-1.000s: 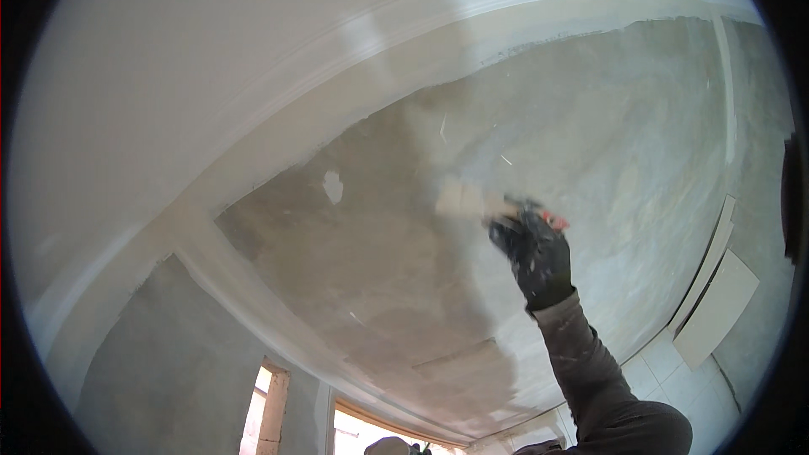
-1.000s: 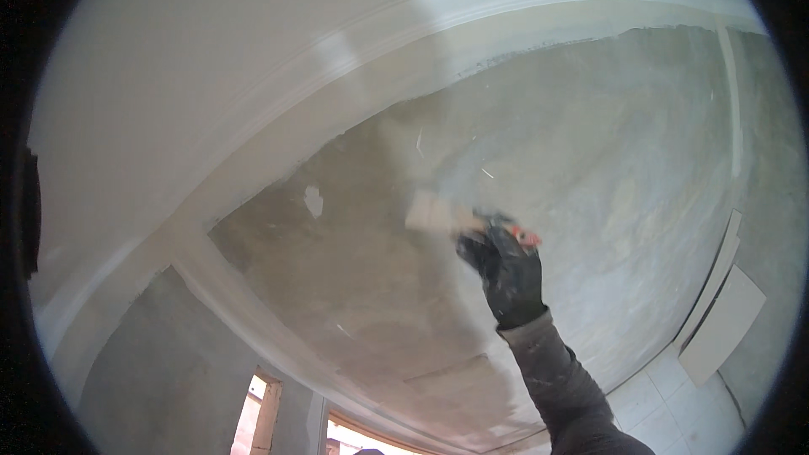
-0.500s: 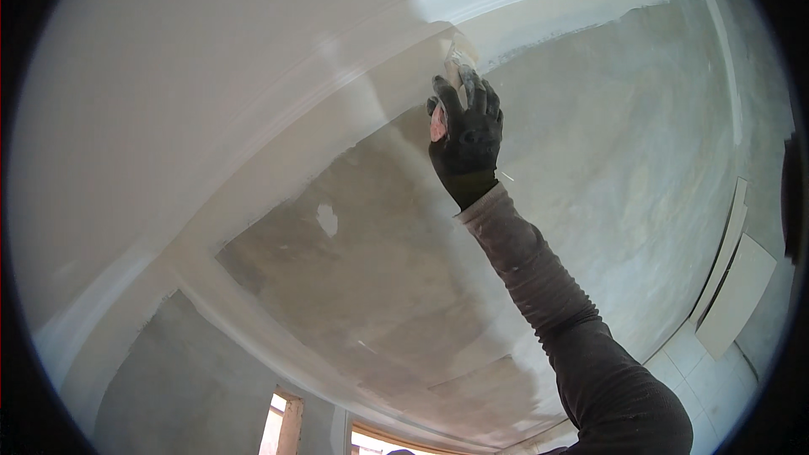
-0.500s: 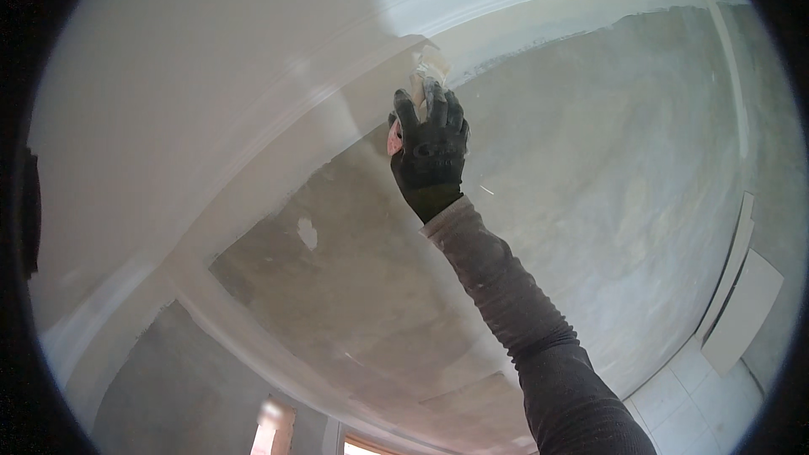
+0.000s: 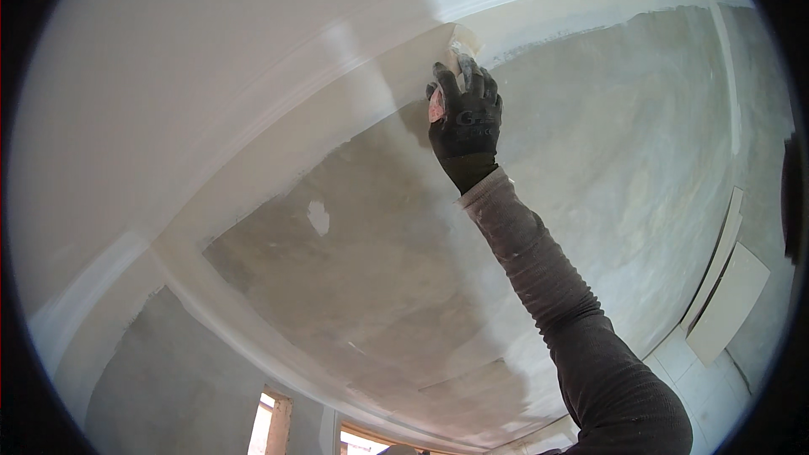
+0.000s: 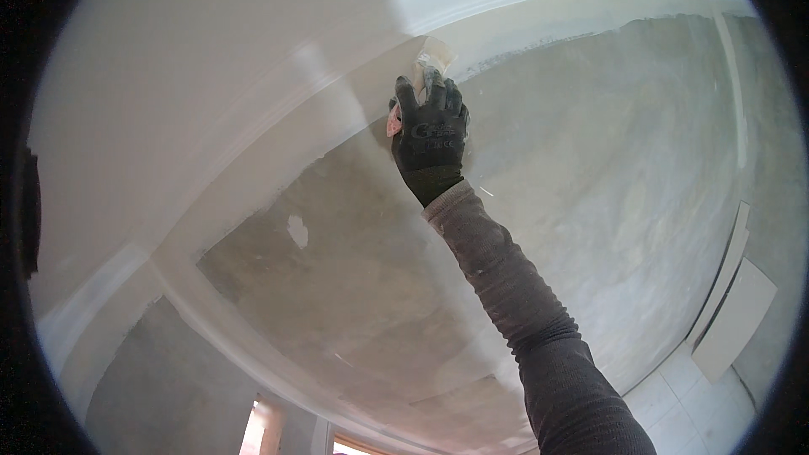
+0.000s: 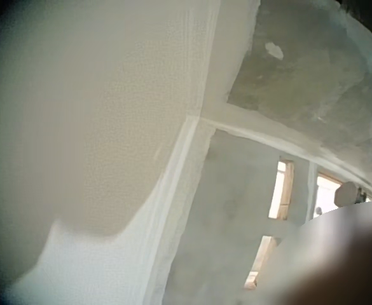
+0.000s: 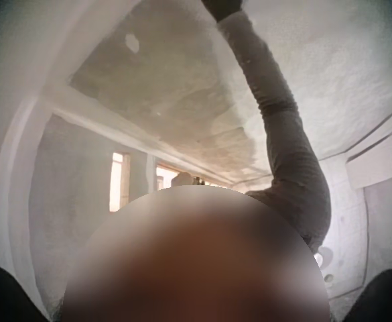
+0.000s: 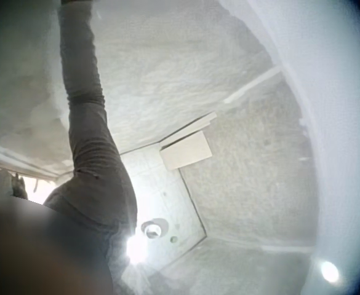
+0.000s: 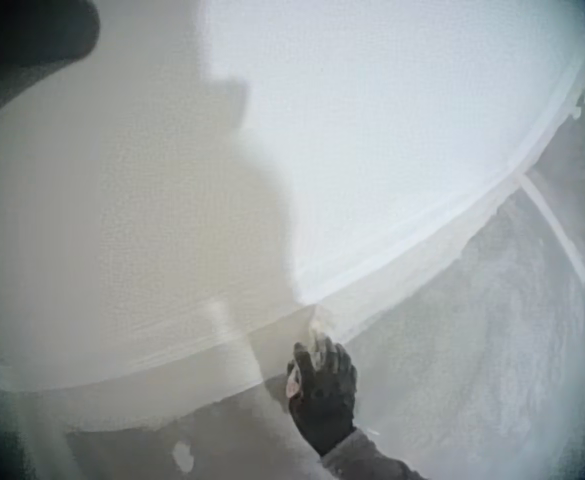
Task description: Applying plaster or filler to the ceiling moulding and wall joints using a spatula and brush.
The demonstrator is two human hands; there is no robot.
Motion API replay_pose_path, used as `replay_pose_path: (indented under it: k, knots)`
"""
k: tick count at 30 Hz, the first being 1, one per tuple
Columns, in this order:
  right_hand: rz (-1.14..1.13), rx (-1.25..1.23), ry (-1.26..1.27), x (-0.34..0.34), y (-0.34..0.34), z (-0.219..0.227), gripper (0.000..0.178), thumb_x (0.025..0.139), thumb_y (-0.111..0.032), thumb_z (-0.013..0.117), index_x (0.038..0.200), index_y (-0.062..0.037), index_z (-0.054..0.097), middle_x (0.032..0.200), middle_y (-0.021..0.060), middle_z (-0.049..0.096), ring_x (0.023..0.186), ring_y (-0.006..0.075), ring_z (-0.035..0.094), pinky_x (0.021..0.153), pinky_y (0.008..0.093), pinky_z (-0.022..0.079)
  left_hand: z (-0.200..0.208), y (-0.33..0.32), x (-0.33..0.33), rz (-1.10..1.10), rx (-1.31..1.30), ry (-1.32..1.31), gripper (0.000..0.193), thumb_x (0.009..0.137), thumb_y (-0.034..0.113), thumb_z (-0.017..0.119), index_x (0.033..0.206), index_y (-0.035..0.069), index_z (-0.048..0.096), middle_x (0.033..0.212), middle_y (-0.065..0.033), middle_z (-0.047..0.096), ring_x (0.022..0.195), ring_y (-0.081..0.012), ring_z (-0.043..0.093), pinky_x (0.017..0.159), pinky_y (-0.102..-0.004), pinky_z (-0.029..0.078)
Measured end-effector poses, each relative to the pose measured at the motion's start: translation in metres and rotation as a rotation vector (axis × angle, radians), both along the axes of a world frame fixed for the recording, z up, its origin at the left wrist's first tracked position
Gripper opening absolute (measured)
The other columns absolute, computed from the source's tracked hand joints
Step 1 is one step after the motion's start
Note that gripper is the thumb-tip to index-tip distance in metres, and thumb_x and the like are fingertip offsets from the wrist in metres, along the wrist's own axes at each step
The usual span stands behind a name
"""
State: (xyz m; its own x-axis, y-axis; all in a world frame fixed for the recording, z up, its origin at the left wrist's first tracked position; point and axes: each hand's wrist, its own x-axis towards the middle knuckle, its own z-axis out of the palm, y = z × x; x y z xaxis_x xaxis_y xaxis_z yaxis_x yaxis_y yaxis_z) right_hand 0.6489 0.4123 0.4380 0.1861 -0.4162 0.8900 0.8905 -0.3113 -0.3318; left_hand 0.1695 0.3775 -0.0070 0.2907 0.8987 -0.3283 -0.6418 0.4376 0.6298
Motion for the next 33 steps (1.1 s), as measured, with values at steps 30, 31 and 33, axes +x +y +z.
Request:
replay_pose_path:
  k: [30,31,33]
  knots:
    - [0.021,0.004,-0.103,-0.004,0.006,0.004,0.032,0.09,-0.023,0.063,0.12,-0.0114,0.062,0.133,0.0197,0.057,0.115,0.0394,0.055,0.093,0.0533,0.044,0.0,0.011,0.015,-0.068,0.1,0.131,0.052,0.1,0.04,0.051,0.131,-0.001,0.054,0.122,-0.0238,0.063,0.11,-0.0379,0.064,0.092,-0.0484,0.06]
    - [0.031,0.0,-0.109,-0.006,0.006,0.004,0.031,0.09,-0.022,0.063,0.119,-0.0113,0.062,0.133,0.0197,0.056,0.116,0.0397,0.055,0.093,0.0536,0.044,0.0,0.011,0.015,-0.068,0.106,0.136,0.052,0.1,0.04,0.051,0.131,-0.001,0.054,0.122,-0.0238,0.063,0.11,-0.0379,0.064,0.092,-0.0484,0.06]
    - [0.038,0.0,-0.128,-0.007,0.007,0.003,0.031,0.09,-0.022,0.064,0.119,-0.0112,0.061,0.134,0.0197,0.056,0.117,0.0399,0.055,0.094,0.0538,0.044,-0.001,0.013,0.015,-0.07,0.116,0.15,0.052,0.1,0.04,0.051,0.132,-0.001,0.054,0.123,-0.0238,0.063,0.11,-0.0379,0.064,0.092,-0.0484,0.06]
